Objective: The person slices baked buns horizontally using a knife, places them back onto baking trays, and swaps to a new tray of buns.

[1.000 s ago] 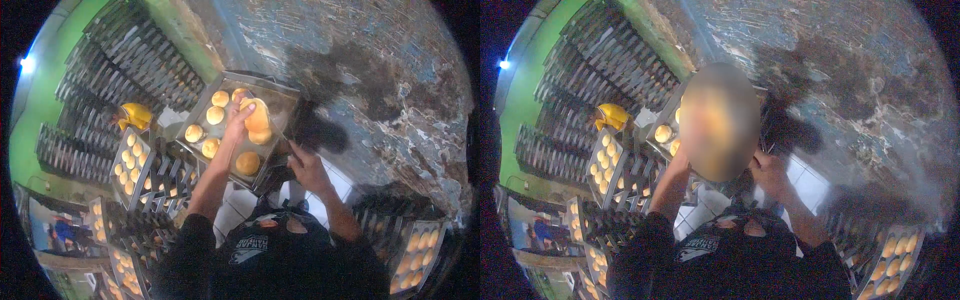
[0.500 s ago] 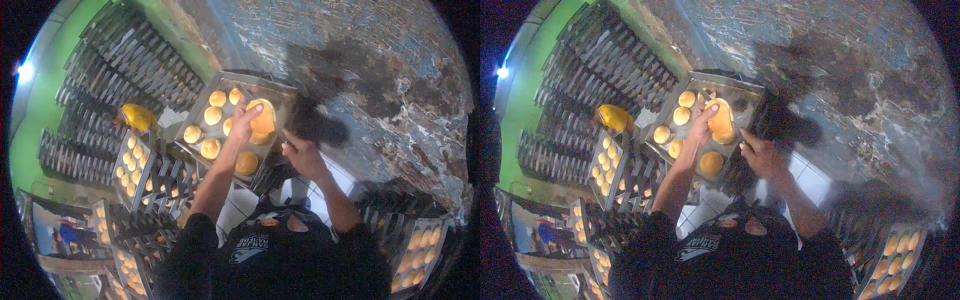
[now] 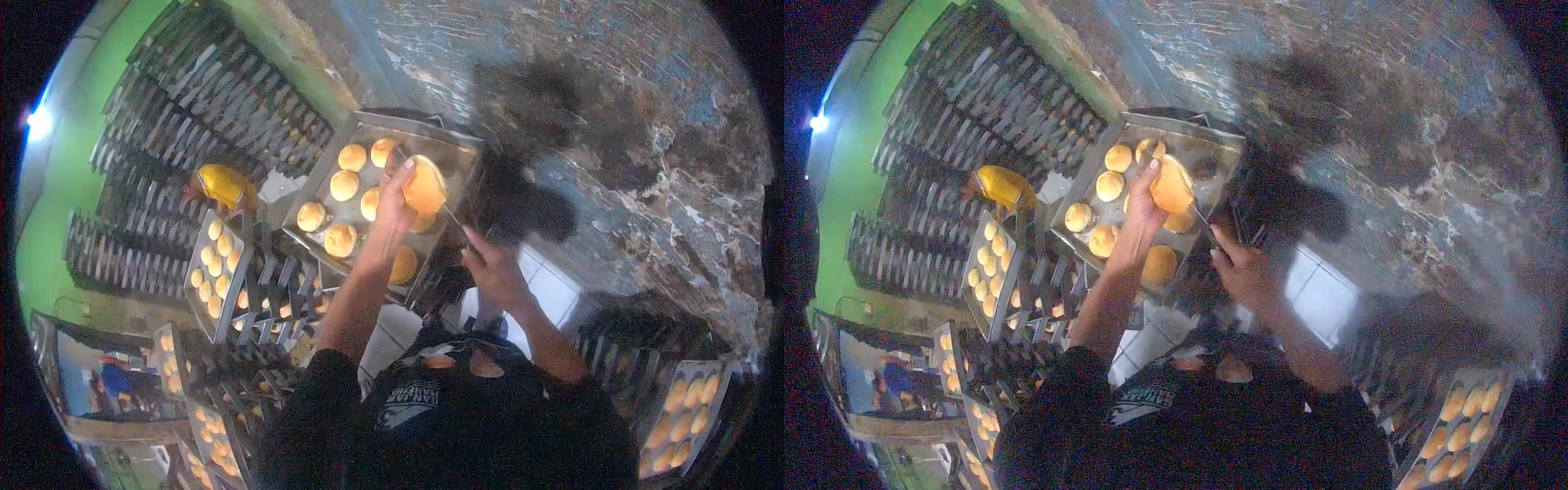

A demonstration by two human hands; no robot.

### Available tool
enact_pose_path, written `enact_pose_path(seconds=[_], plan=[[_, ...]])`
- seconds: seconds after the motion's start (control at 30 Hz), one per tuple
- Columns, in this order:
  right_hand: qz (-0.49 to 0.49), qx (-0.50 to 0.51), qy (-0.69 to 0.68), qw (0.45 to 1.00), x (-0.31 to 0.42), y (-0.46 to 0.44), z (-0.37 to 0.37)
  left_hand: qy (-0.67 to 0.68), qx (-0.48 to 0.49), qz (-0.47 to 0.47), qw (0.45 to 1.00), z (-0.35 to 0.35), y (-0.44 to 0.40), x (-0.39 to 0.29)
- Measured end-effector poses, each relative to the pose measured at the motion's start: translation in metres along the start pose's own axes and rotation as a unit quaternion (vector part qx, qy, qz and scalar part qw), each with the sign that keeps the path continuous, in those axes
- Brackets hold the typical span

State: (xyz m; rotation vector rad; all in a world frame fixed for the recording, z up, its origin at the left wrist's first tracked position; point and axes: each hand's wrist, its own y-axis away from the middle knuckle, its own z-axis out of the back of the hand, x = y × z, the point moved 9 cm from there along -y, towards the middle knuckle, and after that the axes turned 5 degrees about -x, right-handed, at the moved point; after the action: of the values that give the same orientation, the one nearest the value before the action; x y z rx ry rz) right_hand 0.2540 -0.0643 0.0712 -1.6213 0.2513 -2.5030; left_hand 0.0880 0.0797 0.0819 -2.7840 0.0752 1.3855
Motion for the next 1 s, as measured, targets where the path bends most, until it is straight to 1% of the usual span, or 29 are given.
enact_pose_path(seconds=[0.07,0.13,0.2,0.23,0.27,0.3,0.33,0.4,0.5,0.6,0.67,0.73,0.8,0.83,0.9,0.97,1.0], plan=[[-0.002,0.005,0.000,1.000,-0.004,-0.012,-0.005,0.080,-0.009,0.075,0.994,-0.005,0.007,0.026],[0.003,0.010,0.000,1.000,-0.009,-0.018,-0.008,0.056,-0.008,0.063,0.996,-0.006,0.004,0.031],[0.034,-0.003,0.000,0.999,-0.010,-0.021,-0.007,0.031,-0.010,0.048,0.998,-0.005,-0.001,0.027],[0.034,-0.001,0.000,0.999,-0.013,-0.016,-0.007,0.024,-0.018,0.025,0.999,-0.003,-0.003,0.019],[0.086,-0.038,0.019,0.995,-0.007,-0.007,0.001,0.018,-0.027,0.002,0.999,-0.001,-0.004,0.014],[0.139,-0.077,0.037,0.987,0.002,-0.001,0.008,0.019,-0.029,0.000,0.999,0.001,-0.005,0.015],[0.139,-0.074,0.036,0.987,0.003,-0.001,0.008,0.030,-0.036,0.012,0.999,0.005,-0.004,0.020],[-0.006,0.024,-0.008,1.000,-0.020,-0.003,-0.006,0.041,-0.042,0.029,0.998,0.006,-0.002,0.032],[0.006,0.005,0.000,1.000,-0.014,-0.020,-0.006,0.067,-0.022,0.051,0.996,0.001,0.001,0.049],[0.019,0.003,0.000,1.000,-0.022,-0.010,-0.007,0.066,-0.048,0.025,0.996,0.008,-0.003,0.046],[0.034,-0.002,-0.002,0.999,-0.031,-0.003,-0.010,0.096,-0.041,0.053,0.993,0.010,0.001,0.055],[0.042,-0.006,-0.005,0.999,-0.032,-0.002,-0.013,0.090,-0.052,0.052,0.993,0.012,0.007,0.064],[0.001,0.017,0.049,0.999,-0.040,-0.011,-0.024,0.084,-0.060,0.054,0.993,0.021,0.007,0.069],[0.001,0.015,0.051,0.999,-0.042,-0.011,-0.026,0.070,-0.063,0.071,0.993,0.028,0.001,0.070],[-0.092,0.062,-0.020,0.994,-0.064,-0.006,-0.036,0.061,-0.059,0.088,0.993,0.034,-0.016,0.065],[-0.113,0.060,-0.002,0.992,-0.061,0.015,-0.019,0.015,-0.110,0.020,0.994,0.049,-0.033,0.046],[-0.132,0.062,0.015,0.989,-0.063,0.030,-0.008,0.022,-0.107,0.027,0.994,0.058,-0.048,0.048]])
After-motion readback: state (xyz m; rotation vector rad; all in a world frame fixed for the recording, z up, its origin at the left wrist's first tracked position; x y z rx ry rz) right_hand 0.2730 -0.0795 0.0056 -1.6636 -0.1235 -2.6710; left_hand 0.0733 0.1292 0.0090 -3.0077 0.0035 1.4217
